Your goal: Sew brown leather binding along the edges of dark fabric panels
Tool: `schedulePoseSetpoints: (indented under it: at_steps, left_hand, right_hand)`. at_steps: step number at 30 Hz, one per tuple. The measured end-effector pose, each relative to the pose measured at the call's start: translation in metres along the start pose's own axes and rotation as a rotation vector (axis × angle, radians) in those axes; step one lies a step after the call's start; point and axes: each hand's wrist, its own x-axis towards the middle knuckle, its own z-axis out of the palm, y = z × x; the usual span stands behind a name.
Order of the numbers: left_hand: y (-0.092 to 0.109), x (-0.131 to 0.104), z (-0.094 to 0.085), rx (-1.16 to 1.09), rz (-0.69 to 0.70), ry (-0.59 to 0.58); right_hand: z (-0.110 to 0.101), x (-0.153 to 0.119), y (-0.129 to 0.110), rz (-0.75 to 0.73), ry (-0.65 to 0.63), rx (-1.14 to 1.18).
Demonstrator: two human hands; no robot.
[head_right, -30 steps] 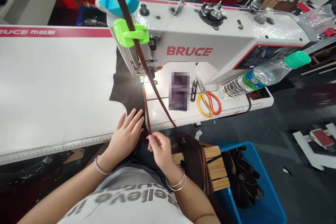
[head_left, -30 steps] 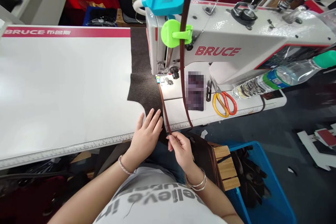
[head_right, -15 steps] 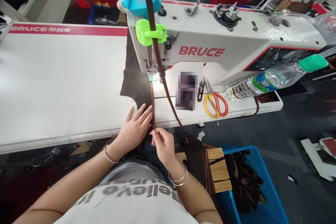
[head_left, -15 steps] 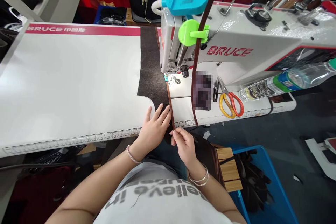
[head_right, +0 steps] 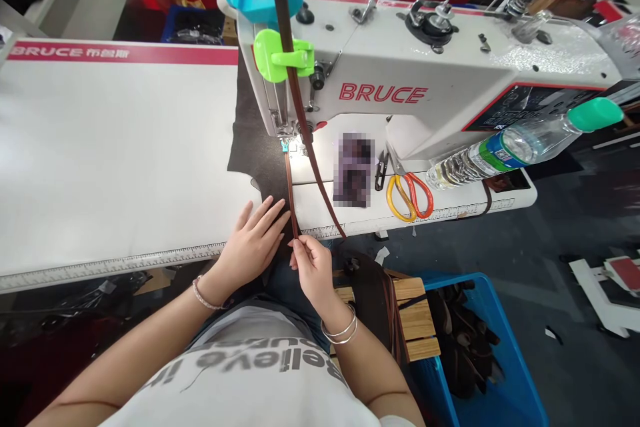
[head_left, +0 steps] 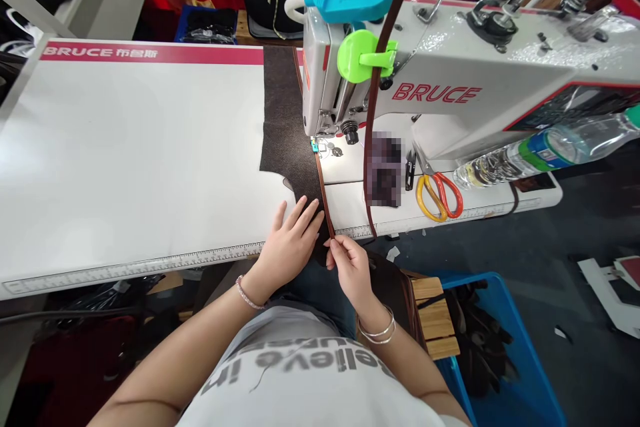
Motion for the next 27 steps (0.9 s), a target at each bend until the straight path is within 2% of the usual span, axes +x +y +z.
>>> schedulePoseSetpoints:
  at_steps: [12,27]
  left_hand:
    - [-0.005,-0.001,-0.005,-0.056,0.039,0.017]
    - [-0.035,0.015,-0.008,-0.124,0.037,-0.034]
  right_hand:
    - [0.003,0.004,0.001,0.014,0.025,0.041]
    - [0.011,0.011,-0.004,0.079,0.034,0.117]
